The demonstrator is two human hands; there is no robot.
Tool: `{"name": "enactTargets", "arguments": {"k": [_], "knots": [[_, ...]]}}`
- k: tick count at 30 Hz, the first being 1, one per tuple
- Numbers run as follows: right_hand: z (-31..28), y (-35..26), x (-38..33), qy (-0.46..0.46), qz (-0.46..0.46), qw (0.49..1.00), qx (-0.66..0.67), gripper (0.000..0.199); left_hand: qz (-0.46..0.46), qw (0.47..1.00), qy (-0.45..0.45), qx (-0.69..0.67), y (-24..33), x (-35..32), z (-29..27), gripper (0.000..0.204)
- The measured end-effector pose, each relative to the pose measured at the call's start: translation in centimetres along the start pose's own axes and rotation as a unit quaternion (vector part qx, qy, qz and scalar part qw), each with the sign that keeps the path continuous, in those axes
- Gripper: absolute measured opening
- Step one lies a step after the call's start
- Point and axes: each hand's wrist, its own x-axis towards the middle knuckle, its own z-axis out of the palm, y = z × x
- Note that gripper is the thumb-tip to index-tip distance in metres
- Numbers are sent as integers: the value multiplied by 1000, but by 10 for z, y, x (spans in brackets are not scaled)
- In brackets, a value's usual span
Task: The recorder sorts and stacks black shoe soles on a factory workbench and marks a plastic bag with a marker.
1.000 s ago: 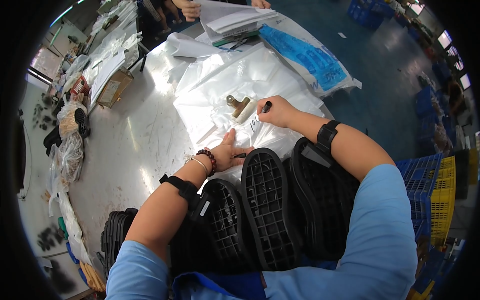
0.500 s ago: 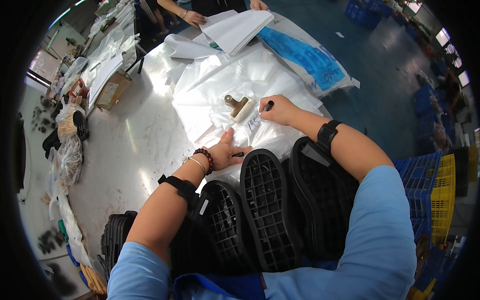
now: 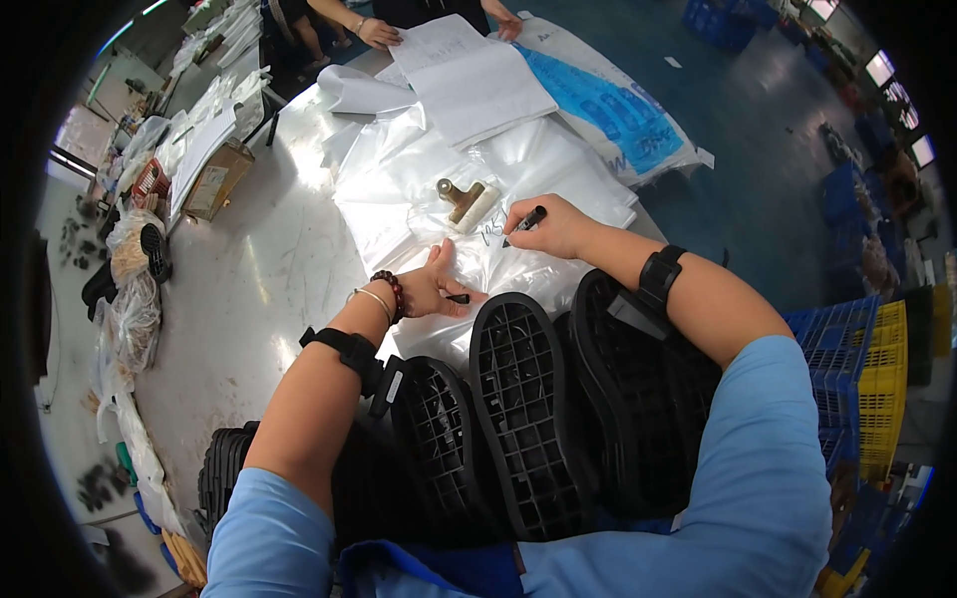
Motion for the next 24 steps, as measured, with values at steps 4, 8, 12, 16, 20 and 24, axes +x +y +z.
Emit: {"name": "enactTargets", "arguments": {"k": [4, 8, 12, 16, 20, 24], "knots": [[7, -1, 4, -15, -21, 1000, 5, 15, 0, 1000, 6, -24, -14, 7, 6, 45], [4, -2, 3, -40, -7, 996, -78, 16, 7, 999, 27, -22, -12, 9, 10, 46], [3, -1, 2, 10, 14, 997, -80, 14, 11, 1000, 23, -18, -13, 9, 10, 46], [5, -4, 1, 3, 15, 999, -49, 14, 1, 1000, 24, 6, -15, 10, 11, 45], [-1, -6, 1, -8, 39, 994, -100, 13, -15, 999, 39, -15, -16, 12, 10, 49], [-3, -5, 2, -1, 69, 990, -126, 13, 3, 1000, 16, 9, -14, 11, 5, 43]]}}
